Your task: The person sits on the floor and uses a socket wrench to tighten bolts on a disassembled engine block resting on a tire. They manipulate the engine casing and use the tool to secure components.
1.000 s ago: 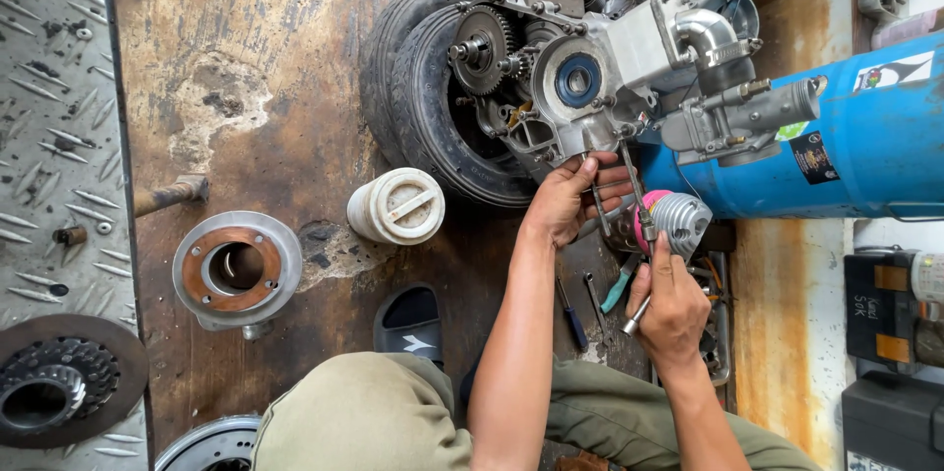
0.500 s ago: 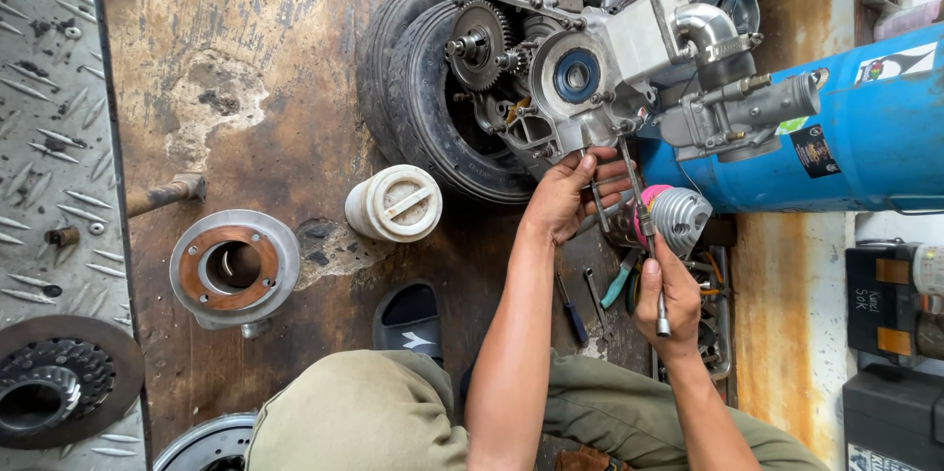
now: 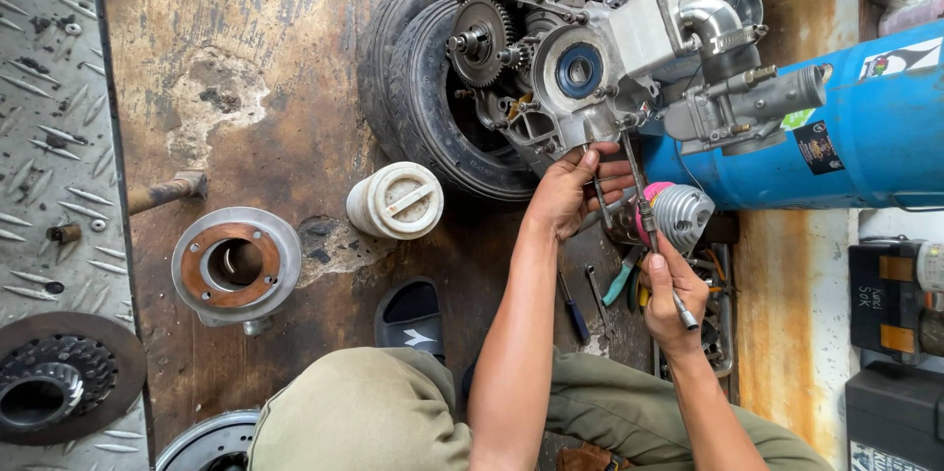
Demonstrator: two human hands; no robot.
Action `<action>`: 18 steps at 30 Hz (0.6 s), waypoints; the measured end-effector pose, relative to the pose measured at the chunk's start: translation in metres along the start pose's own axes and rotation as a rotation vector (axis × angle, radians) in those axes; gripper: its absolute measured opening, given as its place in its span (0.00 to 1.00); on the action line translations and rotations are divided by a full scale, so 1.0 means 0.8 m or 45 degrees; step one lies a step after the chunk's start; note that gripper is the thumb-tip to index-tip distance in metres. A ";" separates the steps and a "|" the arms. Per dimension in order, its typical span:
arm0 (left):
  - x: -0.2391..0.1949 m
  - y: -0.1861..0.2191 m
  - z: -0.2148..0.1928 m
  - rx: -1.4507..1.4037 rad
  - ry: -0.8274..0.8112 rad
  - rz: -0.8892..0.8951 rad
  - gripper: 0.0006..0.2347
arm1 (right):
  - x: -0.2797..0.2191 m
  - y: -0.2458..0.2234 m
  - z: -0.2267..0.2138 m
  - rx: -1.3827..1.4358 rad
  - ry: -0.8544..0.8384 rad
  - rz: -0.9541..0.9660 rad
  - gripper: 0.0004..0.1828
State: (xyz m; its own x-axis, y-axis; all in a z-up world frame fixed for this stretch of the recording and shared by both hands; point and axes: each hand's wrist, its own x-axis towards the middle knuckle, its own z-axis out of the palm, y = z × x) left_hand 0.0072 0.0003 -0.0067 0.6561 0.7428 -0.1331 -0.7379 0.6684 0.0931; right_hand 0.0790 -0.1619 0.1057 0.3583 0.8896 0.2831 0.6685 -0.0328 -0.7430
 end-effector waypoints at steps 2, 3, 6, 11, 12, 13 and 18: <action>0.000 -0.001 -0.001 0.002 0.000 -0.004 0.12 | -0.002 0.008 0.000 0.056 -0.002 -0.006 0.17; 0.001 0.000 -0.002 0.005 0.001 -0.006 0.12 | -0.002 0.013 0.000 0.114 -0.006 -0.013 0.17; 0.001 -0.001 -0.001 0.011 0.000 -0.005 0.12 | 0.000 0.019 0.000 0.209 -0.021 -0.009 0.18; -0.001 0.003 0.002 0.016 0.007 -0.005 0.12 | 0.000 0.025 0.002 0.383 -0.010 0.041 0.19; -0.003 0.003 0.002 0.019 0.010 -0.006 0.12 | 0.000 0.025 0.002 0.398 -0.010 0.045 0.19; -0.004 0.005 0.002 0.020 0.013 -0.005 0.12 | -0.001 0.026 0.002 0.401 -0.012 0.047 0.19; -0.004 0.007 0.002 0.032 0.007 -0.013 0.13 | -0.001 0.021 -0.005 0.251 -0.063 0.050 0.19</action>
State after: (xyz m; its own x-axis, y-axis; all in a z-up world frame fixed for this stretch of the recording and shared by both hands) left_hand 0.0010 0.0019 -0.0045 0.6623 0.7360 -0.1399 -0.7271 0.6765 0.1169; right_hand 0.0921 -0.1651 0.0954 0.3456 0.9110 0.2250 0.5122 0.0178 -0.8587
